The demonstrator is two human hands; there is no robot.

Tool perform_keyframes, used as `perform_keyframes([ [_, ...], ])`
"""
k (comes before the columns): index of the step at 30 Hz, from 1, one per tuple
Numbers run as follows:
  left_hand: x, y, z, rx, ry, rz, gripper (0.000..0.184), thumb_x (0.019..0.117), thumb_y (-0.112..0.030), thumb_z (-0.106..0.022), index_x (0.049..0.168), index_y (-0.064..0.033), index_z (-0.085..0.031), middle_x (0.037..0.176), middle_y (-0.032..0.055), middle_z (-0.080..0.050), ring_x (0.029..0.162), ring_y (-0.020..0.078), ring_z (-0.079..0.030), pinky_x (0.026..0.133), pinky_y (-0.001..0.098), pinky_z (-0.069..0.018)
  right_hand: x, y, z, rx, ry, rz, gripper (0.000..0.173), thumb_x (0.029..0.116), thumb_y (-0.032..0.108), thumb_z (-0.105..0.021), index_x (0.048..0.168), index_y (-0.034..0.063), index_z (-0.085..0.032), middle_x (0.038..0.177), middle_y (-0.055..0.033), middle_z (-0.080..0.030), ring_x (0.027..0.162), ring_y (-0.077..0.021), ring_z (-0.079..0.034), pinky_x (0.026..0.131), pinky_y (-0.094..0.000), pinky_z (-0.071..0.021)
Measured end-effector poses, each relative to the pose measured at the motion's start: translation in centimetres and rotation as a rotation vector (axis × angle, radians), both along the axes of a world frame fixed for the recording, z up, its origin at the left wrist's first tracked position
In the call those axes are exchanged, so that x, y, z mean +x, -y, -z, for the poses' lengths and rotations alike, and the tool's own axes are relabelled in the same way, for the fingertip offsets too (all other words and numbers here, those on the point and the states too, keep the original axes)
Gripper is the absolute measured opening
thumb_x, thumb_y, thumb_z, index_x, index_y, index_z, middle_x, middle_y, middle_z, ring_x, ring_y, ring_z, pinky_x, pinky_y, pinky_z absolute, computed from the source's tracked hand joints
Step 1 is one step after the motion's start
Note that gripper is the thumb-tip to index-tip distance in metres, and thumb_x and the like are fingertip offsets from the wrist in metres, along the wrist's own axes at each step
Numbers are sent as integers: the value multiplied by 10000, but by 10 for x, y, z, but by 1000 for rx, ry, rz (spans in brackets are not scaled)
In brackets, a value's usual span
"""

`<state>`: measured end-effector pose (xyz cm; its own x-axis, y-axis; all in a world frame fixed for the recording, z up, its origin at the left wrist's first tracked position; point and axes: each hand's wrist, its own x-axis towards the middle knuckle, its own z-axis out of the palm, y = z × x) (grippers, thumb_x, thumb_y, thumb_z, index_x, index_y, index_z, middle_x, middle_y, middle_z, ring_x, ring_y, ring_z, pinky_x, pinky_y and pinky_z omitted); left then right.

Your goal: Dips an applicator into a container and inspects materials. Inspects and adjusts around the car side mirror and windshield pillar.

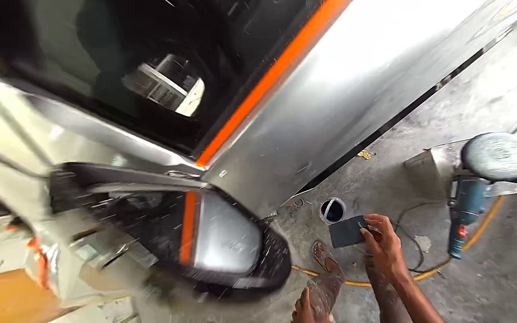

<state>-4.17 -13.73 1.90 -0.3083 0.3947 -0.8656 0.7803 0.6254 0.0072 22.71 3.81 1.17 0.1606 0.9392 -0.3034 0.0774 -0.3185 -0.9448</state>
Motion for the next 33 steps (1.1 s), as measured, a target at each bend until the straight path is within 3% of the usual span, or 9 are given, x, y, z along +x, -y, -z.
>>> perform_keyframes([
  [3, 4, -34, -53, 213, 348, -400, 849, 968, -566, -612, 1597, -66, -339, 1557, 247, -447, 1419, 398, -468, 1145, 600, -412, 17, 14, -98, 48, -30, -117, 413, 969, 87, -641, 1369, 70, -543, 1251, -61, -685, 892, -181, -736, 743, -374, -660],
  [6, 27, -95, -149, 243, 800, -689, 583, 1096, -487, -373, 1527, -103, -447, 1380, 131, -639, 1149, 277, -688, 937, 477, -590, 23, 29, -168, 109, -32, -270, 397, 968, 97, -643, 1353, 56, -556, 1312, -73, -660, 904, -175, -739, 740, -371, -664],
  [11, 28, -123, -253, 384, 1050, -421, 382, 964, -154, -708, 1286, 33, -624, 1127, 143, -731, 1002, 209, -717, 923, 407, -595, -8, 36, -249, 152, -25, -466, 448, 962, 29, -652, 1384, -8, -507, 1348, -147, -635, 946, -220, -735, 786, -417, -651],
  [16, -5, -111, -299, 841, 741, -28, 295, 975, -215, -676, 1190, -13, -686, 1043, 122, -738, 929, 193, -721, 875, 400, -596, -93, 62, -300, 26, 216, -138, 542, 998, 248, -669, 1404, -54, -476, 1382, -266, -551, 1098, -311, -703, 870, -464, -634],
  [21, -84, -89, -320, 1024, 597, 464, 295, 987, -154, -610, 1244, -41, -700, 1142, 167, -673, 950, 292, -704, 786, 460, -605, -210, 100, -320, -70, -88, -5, 533, 1067, 294, -514, 1449, -61, -403, 1196, -216, -654, 993, -266, -712, 838, -465, -620],
  [25, -147, -66, -334, 969, 754, 650, 448, 911, -201, -722, 1314, -18, -654, 1350, 217, -598, 1219, 332, -623, 991, 449, -556, -278, 120, -330, 91, -164, 134, 355, 1071, 127, -448, 1370, -55, -507, 1112, -140, -724, 1002, -185, -724, 907, -359, -605],
  [27, -171, -60, -349, 936, 903, 617, 488, 943, -309, -732, 1357, -63, -650, 1404, 186, -572, 1253, 271, -601, 1038, 400, -532, -292, 124, -340, 141, -195, 175, 325, 1069, 71, -391, 1326, -78, -522, 1070, -169, -759, 963, -254, -756, 879, -410, -628],
  [30, -194, -66, -372, 979, 1081, 240, 333, 991, -244, -657, 1284, -88, -690, 1252, 96, -654, 910, 152, -671, 764, 325, -591, -298, 125, -363, 208, -221, 173, 290, 1078, 27, -349, 1291, -99, -501, 1016, -169, -766, 872, -269, -770, 797, -421, -658],
  [33, -203, -88, -379, 1058, 1025, 38, 394, 975, -285, -691, 1327, -112, -657, 1227, 44, -664, 849, 103, -656, 691, 269, -576, -304, 130, -380, 260, -200, 92, 266, 1066, 3, -356, 1270, -89, -500, 978, -133, -760, 809, -242, -768, 744, -411, -672],
])
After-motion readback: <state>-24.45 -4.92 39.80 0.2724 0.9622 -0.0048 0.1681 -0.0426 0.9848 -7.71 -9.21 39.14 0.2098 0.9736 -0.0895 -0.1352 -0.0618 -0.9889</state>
